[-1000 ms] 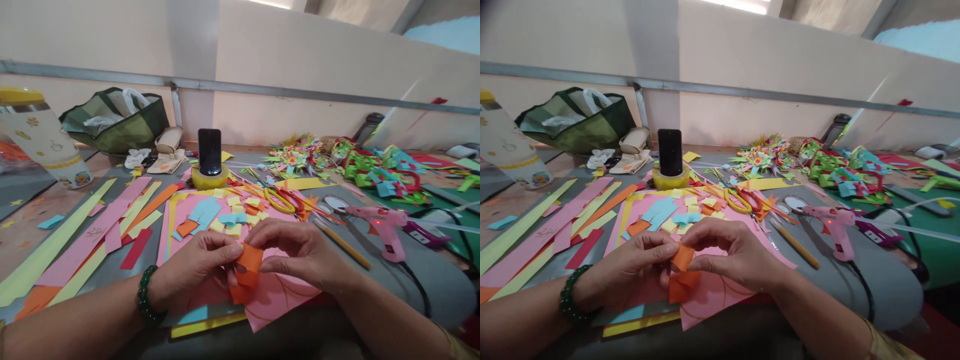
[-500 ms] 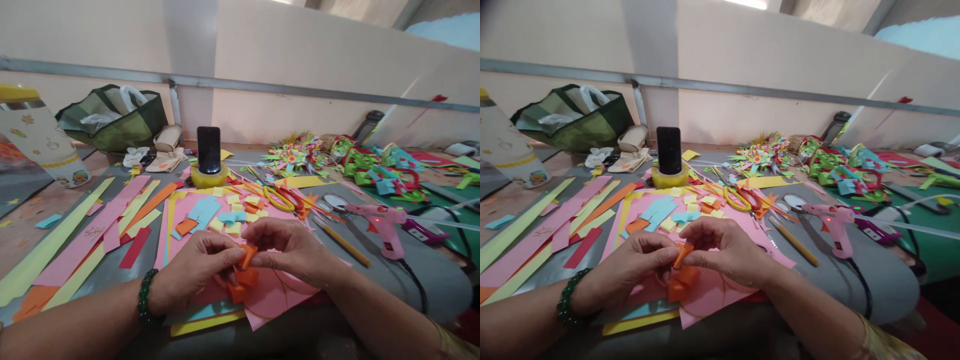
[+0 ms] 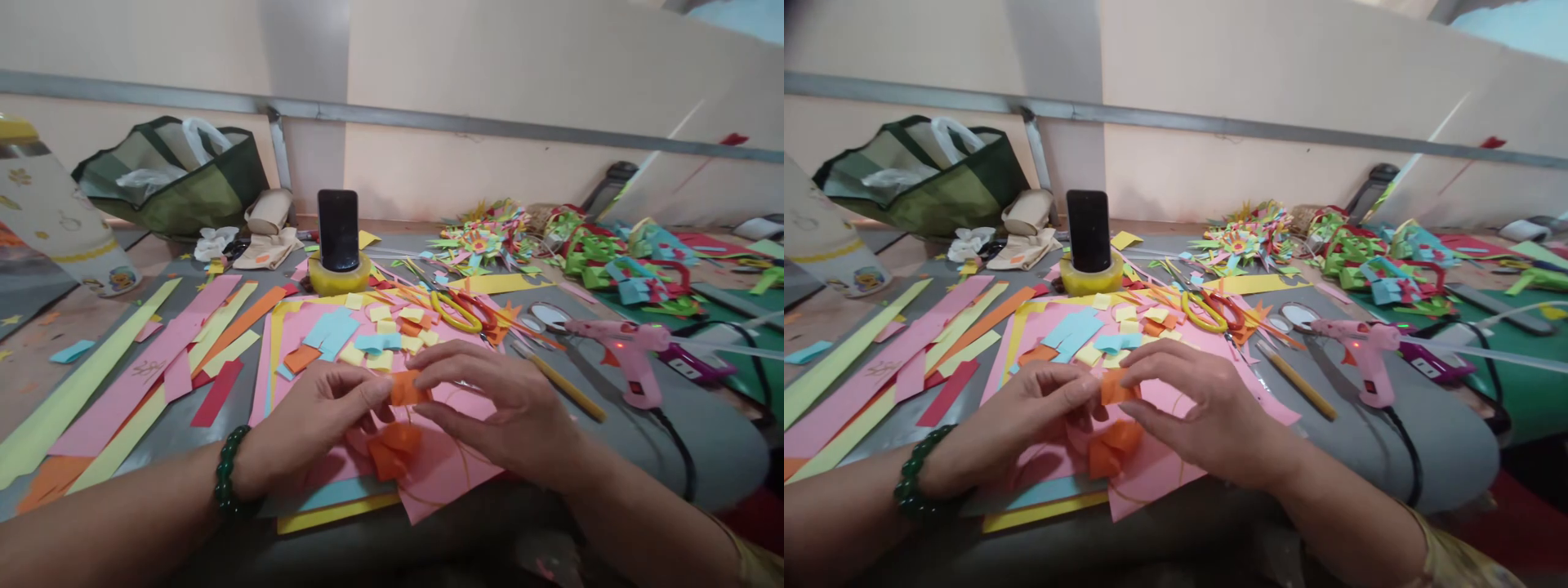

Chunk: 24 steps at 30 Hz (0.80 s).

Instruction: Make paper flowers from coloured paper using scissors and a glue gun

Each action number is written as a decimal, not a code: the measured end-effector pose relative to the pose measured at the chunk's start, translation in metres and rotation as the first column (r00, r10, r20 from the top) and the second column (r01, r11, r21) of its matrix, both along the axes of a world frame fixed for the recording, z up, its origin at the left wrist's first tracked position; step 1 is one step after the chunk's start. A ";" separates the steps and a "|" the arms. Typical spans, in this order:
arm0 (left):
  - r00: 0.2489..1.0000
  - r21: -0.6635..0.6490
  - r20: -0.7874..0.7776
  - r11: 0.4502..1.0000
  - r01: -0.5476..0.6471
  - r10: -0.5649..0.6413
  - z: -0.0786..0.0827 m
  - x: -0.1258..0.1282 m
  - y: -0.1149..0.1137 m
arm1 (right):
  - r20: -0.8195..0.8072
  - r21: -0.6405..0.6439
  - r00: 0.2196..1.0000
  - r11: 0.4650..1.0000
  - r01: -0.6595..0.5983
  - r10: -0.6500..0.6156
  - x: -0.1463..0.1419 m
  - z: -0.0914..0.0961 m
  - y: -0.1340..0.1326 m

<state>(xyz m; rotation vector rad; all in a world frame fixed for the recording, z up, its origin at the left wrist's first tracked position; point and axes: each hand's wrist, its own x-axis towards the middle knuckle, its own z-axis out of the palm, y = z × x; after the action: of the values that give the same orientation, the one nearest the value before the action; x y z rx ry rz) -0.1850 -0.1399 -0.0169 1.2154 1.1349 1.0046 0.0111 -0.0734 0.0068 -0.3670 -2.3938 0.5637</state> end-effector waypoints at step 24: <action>0.400 0.259 -0.913 0.874 0.411 0.083 -0.004 -0.005 -0.005 | 0.371 -0.068 0.928 0.998 -0.017 0.041 0.000 -0.016 0.010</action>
<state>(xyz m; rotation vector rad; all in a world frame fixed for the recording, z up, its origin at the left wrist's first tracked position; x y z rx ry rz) -0.1903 -0.1452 -0.0208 2.4084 1.5822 0.3463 0.0114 -0.0630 -0.0094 -0.5059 -2.7536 0.6312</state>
